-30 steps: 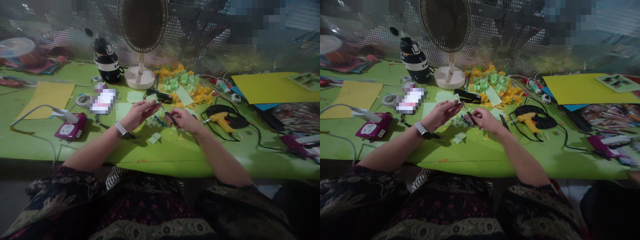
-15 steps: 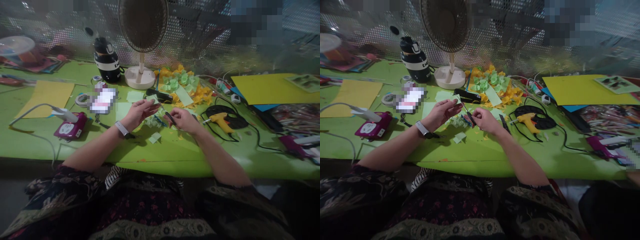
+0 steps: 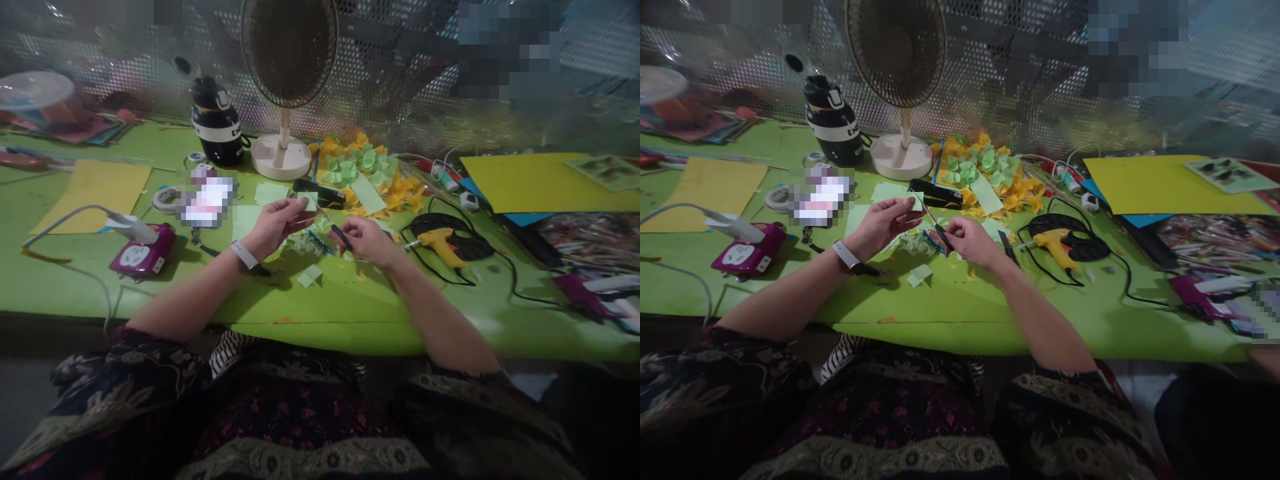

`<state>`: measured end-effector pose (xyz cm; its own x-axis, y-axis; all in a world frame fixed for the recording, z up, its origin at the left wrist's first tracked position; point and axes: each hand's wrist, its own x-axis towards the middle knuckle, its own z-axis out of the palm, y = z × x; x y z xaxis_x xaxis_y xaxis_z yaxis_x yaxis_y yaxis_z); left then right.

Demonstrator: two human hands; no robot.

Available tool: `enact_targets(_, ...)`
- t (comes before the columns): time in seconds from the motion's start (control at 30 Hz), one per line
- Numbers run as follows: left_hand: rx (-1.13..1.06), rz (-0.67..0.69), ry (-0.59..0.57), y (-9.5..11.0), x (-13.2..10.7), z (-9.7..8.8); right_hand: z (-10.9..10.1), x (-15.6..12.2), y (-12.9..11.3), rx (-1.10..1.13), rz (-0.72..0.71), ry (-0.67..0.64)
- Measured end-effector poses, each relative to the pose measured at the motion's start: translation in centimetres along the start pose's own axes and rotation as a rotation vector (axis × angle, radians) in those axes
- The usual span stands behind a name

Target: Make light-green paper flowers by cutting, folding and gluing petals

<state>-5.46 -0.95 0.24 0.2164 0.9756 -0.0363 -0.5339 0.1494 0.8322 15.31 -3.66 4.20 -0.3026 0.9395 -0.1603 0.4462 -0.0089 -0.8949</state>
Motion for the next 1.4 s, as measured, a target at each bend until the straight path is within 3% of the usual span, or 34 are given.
enact_targets(0.43,-0.021,-0.006,-0.011,-0.05,-0.05,0.32,0.13,0.10,0.11,0.054,-0.027,0.016)
enact_targets(0.7,-0.003,-0.014,0.074,0.12,-0.10,0.59,0.26,-0.24,0.06,0.049,-0.030,0.001)
enact_targets(1.1,0.010,-0.027,0.054,0.08,-0.39,0.79,0.05,0.04,0.62,0.047,-0.063,-0.026)
enact_targets(1.4,0.061,-0.033,0.076,0.30,-0.56,0.95,0.19,-0.01,0.20,0.034,-0.015,-0.029)
